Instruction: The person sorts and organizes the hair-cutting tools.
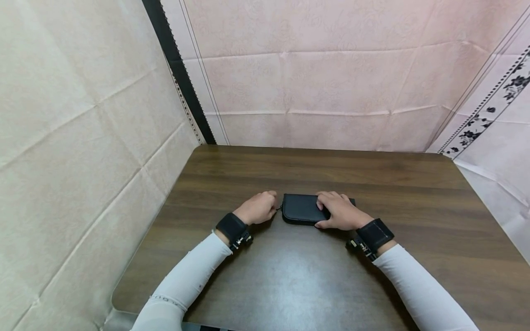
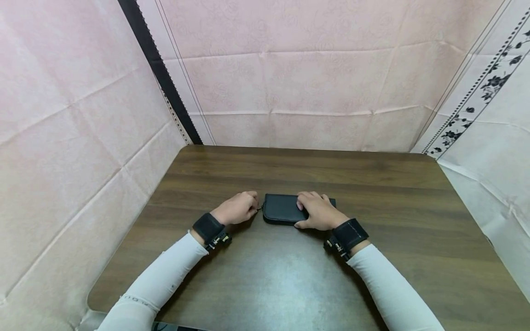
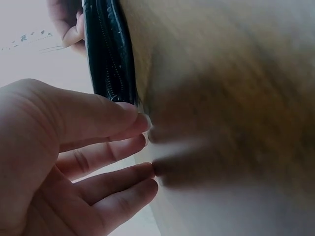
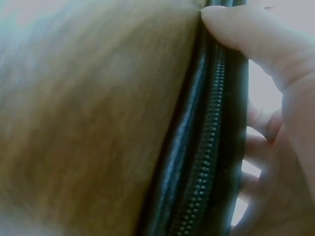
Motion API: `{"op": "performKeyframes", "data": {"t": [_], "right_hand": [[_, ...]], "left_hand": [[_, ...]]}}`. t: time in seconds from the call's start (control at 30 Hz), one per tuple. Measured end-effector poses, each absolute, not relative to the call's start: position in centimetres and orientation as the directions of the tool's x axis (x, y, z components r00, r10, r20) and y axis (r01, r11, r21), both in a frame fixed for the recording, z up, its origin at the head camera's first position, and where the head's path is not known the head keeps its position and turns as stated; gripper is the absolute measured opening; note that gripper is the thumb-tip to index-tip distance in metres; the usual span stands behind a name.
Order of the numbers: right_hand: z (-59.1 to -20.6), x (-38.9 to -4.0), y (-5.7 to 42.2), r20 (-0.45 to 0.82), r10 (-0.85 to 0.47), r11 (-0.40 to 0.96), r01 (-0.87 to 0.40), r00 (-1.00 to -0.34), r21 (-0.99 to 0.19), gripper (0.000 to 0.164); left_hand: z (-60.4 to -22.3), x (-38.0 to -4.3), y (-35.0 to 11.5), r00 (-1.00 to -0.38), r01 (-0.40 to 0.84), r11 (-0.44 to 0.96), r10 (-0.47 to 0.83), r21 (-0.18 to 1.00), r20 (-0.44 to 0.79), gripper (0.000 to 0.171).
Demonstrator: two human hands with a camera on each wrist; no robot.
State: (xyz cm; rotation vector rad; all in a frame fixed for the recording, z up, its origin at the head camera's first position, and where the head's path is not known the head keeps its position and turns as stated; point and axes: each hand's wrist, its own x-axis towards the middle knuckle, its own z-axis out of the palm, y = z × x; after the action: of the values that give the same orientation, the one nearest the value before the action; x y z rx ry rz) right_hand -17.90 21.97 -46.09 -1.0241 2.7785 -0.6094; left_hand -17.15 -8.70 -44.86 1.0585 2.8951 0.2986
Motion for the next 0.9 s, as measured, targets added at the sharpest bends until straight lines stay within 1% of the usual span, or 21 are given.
{"op": "performKeyframes", "data": {"t": [0.7, 0.9], "right_hand": [[-46.10, -18.01, 21.95, 0.026, -0.645, 0.688, -0.595, -0.764, -0.417, 0.048], [-46.09, -17.93, 21.84, 0.031, -0.647, 0.688, -0.600, -0.762, -0.408, 0.048]], "left_hand": [[-44.58, -16.40, -8.53, -0.765, 0.628, 0.749, 0.644, 0.212, -0.009, 0.018], [-44.22, -16.57, -8.59, -0.781, 0.602, 0.769, 0.623, 0.215, -0.044, 0.014]]}}
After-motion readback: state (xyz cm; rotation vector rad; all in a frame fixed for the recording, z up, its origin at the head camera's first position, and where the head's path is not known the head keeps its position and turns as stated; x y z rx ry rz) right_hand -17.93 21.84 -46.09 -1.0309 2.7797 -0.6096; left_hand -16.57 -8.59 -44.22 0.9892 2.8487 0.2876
